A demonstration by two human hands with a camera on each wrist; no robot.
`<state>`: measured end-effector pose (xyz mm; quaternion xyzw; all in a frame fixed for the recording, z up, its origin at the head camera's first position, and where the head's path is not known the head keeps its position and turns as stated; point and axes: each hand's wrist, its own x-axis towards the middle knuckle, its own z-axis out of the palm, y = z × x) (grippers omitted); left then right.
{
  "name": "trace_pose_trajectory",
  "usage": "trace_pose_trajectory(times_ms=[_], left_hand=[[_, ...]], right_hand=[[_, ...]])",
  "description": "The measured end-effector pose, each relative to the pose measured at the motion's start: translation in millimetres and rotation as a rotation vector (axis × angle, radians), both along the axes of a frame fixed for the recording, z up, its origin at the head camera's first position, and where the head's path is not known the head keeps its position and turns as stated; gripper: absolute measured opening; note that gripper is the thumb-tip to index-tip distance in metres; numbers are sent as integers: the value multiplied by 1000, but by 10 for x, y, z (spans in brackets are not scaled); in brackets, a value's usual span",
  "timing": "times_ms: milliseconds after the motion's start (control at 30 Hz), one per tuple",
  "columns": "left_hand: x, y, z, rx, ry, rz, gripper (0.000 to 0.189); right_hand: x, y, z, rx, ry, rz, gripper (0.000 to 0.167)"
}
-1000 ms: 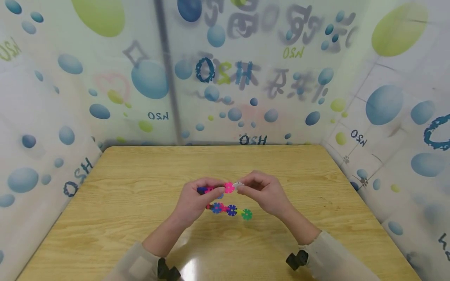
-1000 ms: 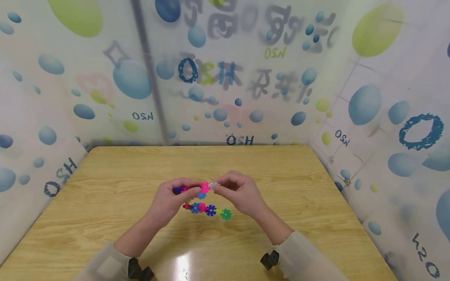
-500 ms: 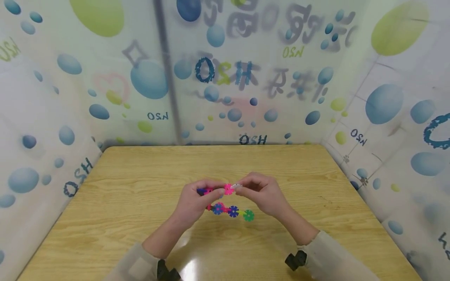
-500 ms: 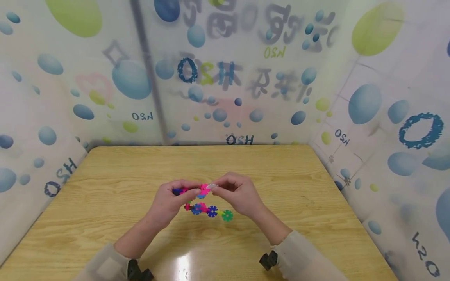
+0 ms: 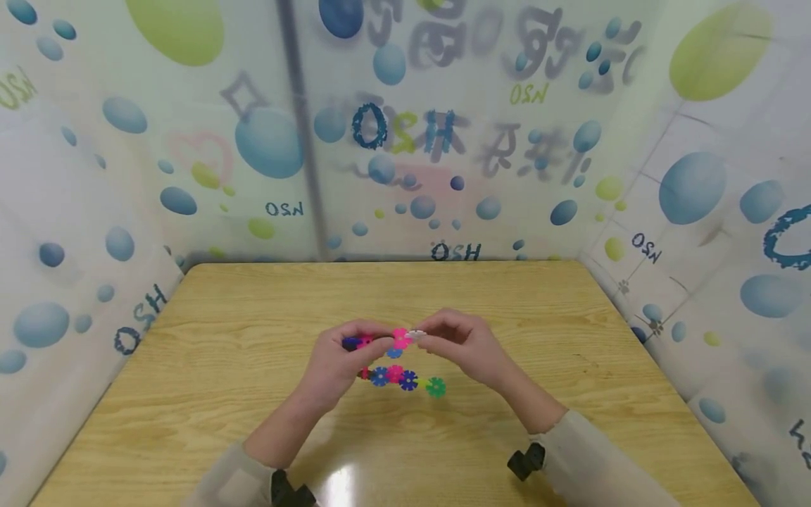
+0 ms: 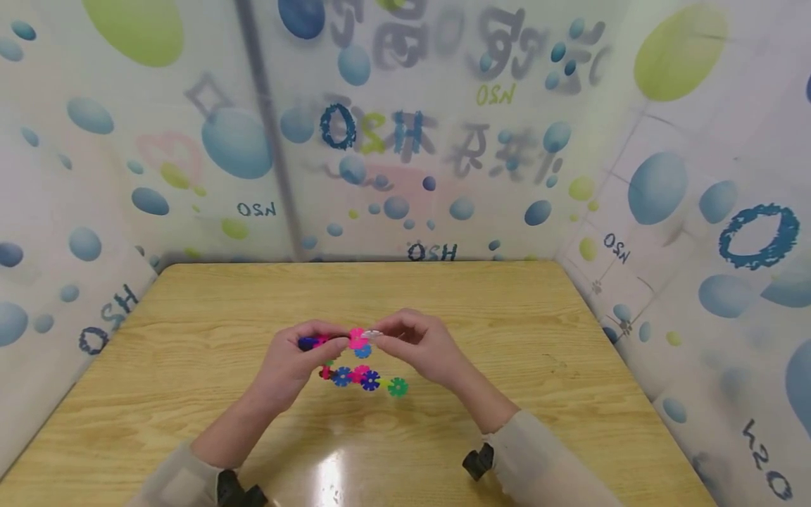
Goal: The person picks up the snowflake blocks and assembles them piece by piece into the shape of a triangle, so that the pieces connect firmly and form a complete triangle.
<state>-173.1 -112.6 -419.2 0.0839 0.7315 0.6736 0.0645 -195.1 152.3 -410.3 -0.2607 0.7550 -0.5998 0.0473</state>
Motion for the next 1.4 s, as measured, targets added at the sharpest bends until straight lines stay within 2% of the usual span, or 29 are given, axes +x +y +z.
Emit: trace_pose_trajectory(times_ms=[100,200,300,467,567,667,800,967,1067,1233,1333,1400], left_hand=[[3,-20,13,-1,10,10,25],[11,-27,24,2,16,11,25],[28,-17,31,14,23,4,24],[51,4,25,25,31,-14,23],[53,11,18,25,34,-22,23],[57,13,16,22,26,-28,23],[64,18,16,11,10,-33,23],[60,27,13,8,21,-38,22],[56,29,0,-1,31,-37,22],[53,39,-21,-20,26,-31,22],[50,54,-22,-24,10,-25,23],[46,68,-19,-21,-1,-21,23]], right_hand=[[-95,44,-32,-11,-44,-9,24],[-232,74,-120,38,-72,-22,25],[-369,74,-263,167,-113,4,20],[-509,7,-500,368,-198,133,15],[-533,-56,-571,423,-227,192,15],[-540,-136,-583,471,-190,212,14],[-543,-241,-574,529,-142,210,15],[-538,-312,-584,564,-161,213,15],[-537,-303,-577,569,-144,218,17],[-516,-156,-550,626,-90,174,31],[-483,-12,-538,645,-82,123,28],[-454,85,-524,648,-77,87,20]])
